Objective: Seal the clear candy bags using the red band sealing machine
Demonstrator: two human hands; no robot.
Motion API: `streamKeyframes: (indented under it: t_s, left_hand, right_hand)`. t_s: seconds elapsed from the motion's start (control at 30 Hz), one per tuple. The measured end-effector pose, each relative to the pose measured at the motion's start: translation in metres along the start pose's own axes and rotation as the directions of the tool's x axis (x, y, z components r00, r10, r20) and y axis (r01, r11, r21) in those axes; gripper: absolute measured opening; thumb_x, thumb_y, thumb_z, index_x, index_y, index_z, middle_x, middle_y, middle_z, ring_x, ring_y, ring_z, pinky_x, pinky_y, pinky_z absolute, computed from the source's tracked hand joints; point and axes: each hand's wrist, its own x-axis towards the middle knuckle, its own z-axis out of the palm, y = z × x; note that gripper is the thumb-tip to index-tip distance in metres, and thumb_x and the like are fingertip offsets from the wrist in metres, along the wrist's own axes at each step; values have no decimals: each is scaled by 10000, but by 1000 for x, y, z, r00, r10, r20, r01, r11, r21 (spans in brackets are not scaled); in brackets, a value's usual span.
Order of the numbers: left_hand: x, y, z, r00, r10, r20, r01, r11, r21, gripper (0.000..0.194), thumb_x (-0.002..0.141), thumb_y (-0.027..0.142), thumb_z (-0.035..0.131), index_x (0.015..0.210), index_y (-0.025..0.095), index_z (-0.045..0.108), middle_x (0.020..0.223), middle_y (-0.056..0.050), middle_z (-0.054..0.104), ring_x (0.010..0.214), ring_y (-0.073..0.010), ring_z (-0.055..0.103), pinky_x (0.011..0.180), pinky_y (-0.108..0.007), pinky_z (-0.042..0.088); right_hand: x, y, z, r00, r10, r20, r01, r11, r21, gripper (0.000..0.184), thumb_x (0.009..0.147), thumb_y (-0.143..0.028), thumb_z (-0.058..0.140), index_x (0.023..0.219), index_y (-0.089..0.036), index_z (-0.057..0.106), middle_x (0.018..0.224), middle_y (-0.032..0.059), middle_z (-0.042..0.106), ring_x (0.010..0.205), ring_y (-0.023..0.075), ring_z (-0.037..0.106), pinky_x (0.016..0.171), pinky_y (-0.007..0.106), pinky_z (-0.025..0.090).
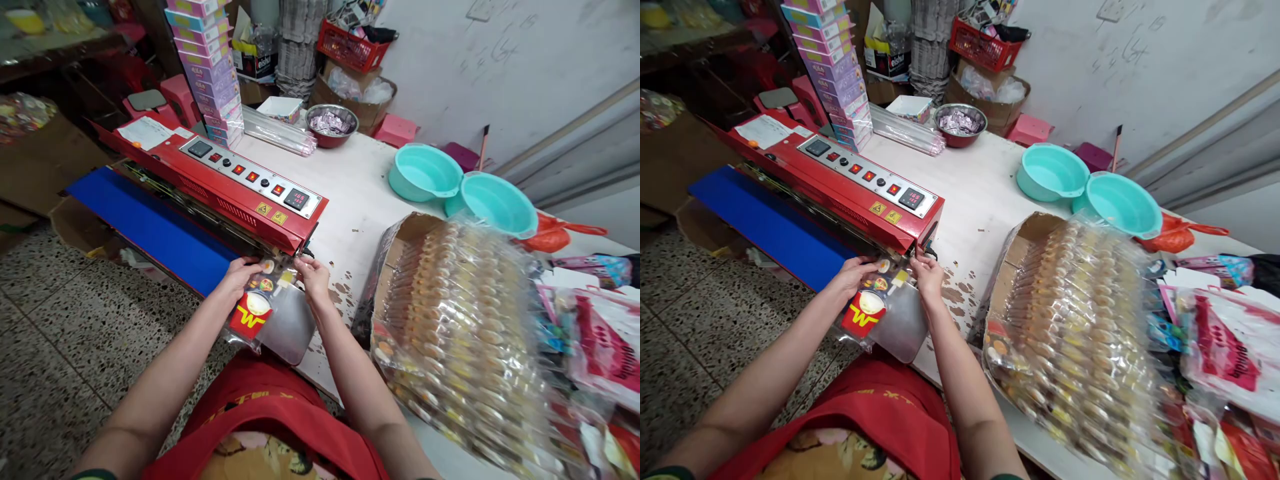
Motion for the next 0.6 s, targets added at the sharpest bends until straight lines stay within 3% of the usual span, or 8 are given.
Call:
streamKeyframes:
  t_s: [0.17,0.2,0.27,0.33,0.37,0.43,0.5,0.6]
  left_hand:
    - [10,19,-40,949,168,-266,-132,980,150,437,541,184,766,909,159,532,748,-15,617,638,-163,597,691,-331,504]
    - [12,22,-49,888,300,-350,-197,934,299,435,566,211,767,937,156,546,798,-29,622,707,-186,607,755,-367,504]
    - [15,23,-55,656,658,-370,-304,679,669,477,609,290,783,1016,161,571,993,-79,639,944,-262,597,919,-468,449]
    - [8,16,-41,442,883,-160,-419,361,833,348,687,348,749,947,167,607,1070,-97,641,1068,-296,552,999,-506,384]
    - [-1,9,-26,382,924,-13,-508,222,832,251,739,360,711,869,169,615,1053,-96,651,1069,-290,552,1006,-494,378]
    - [-30,-15,15,329,885,329,-732,19,681,193,842,352,609,758,178,607,996,-91,669,1016,-255,574,983,-442,400]
    - [-68,-47,63,292,702,650,-897,-35,440,159,886,324,555,857,194,643,1078,-93,660,1054,-241,565,974,-404,411]
    - [-116,-96,122,175,403,898,-982,8,188,361,858,388,604,1166,200,607,1289,-118,584,1195,-274,503,1027,-411,374]
  right_hand:
    - [-35,-4,-21,984,-173,30,175,970,-166,345,646,-483,747,765,-182,627,602,-15,621,566,132,552,602,279,485]
    - [-46,-10,-33,980,-194,43,198,948,-248,327,695,-497,711,722,-182,628,585,-9,615,559,134,546,603,279,481]
    - [-68,-26,-62,961,-272,39,265,882,-390,324,805,-497,612,745,-183,661,616,10,640,601,147,575,656,293,496]
    - [-89,-47,-97,917,-398,2,350,805,-479,313,877,-446,546,990,-191,686,801,44,706,757,172,639,766,318,519]
    - [-99,-58,-115,886,-463,-25,387,768,-510,348,890,-416,541,1144,-202,643,939,64,715,869,186,652,818,331,523]
    - [-119,-80,-154,820,-569,-65,428,685,-589,429,888,-386,568,1287,-226,556,1159,92,666,1050,210,623,880,356,528]
    - [-137,-97,-193,771,-635,-46,431,574,-696,350,884,-390,590,1196,-233,613,1207,104,638,1108,232,600,880,376,542]
    - [-159,-110,-241,741,-655,148,470,348,-812,280,859,-391,643,1092,-235,647,1228,106,625,1152,254,578,937,420,521]
